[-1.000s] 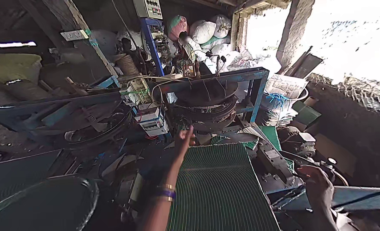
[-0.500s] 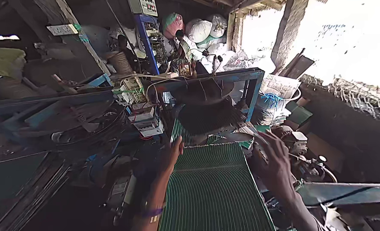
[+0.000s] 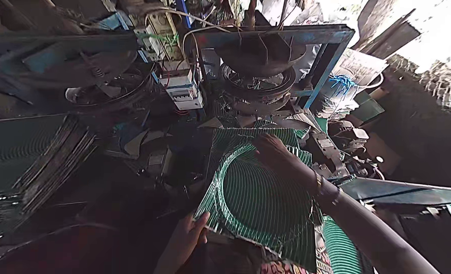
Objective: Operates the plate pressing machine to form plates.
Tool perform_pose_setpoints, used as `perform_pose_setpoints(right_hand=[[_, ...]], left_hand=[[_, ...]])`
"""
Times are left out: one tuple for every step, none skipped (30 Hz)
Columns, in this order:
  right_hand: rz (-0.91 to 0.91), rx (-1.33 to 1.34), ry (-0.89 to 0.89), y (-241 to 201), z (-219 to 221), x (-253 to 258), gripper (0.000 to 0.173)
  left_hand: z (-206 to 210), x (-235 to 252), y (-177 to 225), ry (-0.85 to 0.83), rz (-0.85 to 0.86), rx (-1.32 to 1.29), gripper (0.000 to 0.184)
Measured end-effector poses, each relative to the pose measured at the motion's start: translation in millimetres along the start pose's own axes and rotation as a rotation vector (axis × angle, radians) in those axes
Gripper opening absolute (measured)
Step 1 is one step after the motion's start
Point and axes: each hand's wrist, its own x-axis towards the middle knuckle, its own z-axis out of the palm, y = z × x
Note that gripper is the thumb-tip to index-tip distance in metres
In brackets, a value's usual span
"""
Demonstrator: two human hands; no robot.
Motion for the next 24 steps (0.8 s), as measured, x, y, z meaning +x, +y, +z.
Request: perform_pose_setpoints(right_hand=[[0.047,-0.013,-0.001,9,11,18,0.032],[0.080,0.007,-0.014,19,23,30,0.034],[0.115,0.050,-0.034,27,33,39,0.034],[0.146,0.096,-0.041,35,43,42,0.032],[0.176,0.127,-0.039,41,49,39,0.030],[0.211,0.134,-0.011,48,49,33,0.028],[0.242,0.143,0.030,58,47,23,0.028],[0.261,0.177,0.061,67,43,9,0.027],[0.251,0.225,0.077,77,38,-5,0.025],[0.206,0.284,0.111,83,31,-19,0.021],[0.141,0.331,0.164,83,25,-30,0.017],[0.068,0.357,0.225,79,19,-39,0.014],[-0.016,0.368,0.297,69,12,-45,0.012],[-0.111,0.357,0.368,56,6,-48,0.012],[-0.194,0.344,0.414,40,0,-51,0.013],[-0.263,0.332,0.435,22,-7,-54,0.015],[-0.316,0.319,0.438,6,-14,-57,0.016],[-0.358,0.304,0.434,-7,-21,-60,0.017],[-0.389,0.301,0.426,-17,-26,-63,0.018],[-0.403,0.315,0.415,-24,-29,-68,0.018],[-0.399,0.335,0.403,-27,-30,-74,0.019],[-0.385,0.359,0.386,-28,-31,-79,0.021],[-0.359,0.388,0.346,-27,-31,-85,0.024],[-0.333,0.430,0.304,-27,-30,-92,0.027]], left_hand=[[1,3,3,0.021,0.034,0.032,0.030],[1,5,5,0.038,0.061,0.042,0.030],[0,5,8,0.050,0.079,0.036,0.030],[-2,2,7,0.067,0.088,0.021,0.030],[-8,-4,2,0.100,0.084,0.007,0.031],[-19,-12,-5,0.163,0.069,0.001,0.034],[-35,-22,-17,0.242,0.039,0.036,0.035],[-57,-35,-30,0.313,-0.021,0.153,0.036],[-79,-48,-42,0.354,-0.116,0.337,0.039],[-99,-58,-49,0.355,-0.209,0.509,0.040],[-114,-64,-54,0.340,-0.215,0.609,0.043],[-122,-65,-54,0.327,-0.120,0.637,0.049],[-121,-59,-45,0.338,0.039,0.614,0.057],[-111,-48,-29,0.362,0.204,0.564,0.064],[-94,-32,-6,0.377,0.352,0.497,0.069],[-77,-15,22,0.341,0.460,0.399,0.072],[-61,3,52,0.266,0.531,0.306,0.074],[-48,21,79,0.182,0.573,0.235,0.073],[-36,36,102,0.097,0.597,0.183,0.071],[-26,50,119,0.007,0.619,0.154,0.069],[-18,59,132,-0.083,0.614,0.142,0.068],[-11,63,142,-0.175,0.611,0.142,0.065],[-6,64,148,-0.260,0.618,0.151,0.061],[-1,64,150,-0.328,0.633,0.156,0.054]])
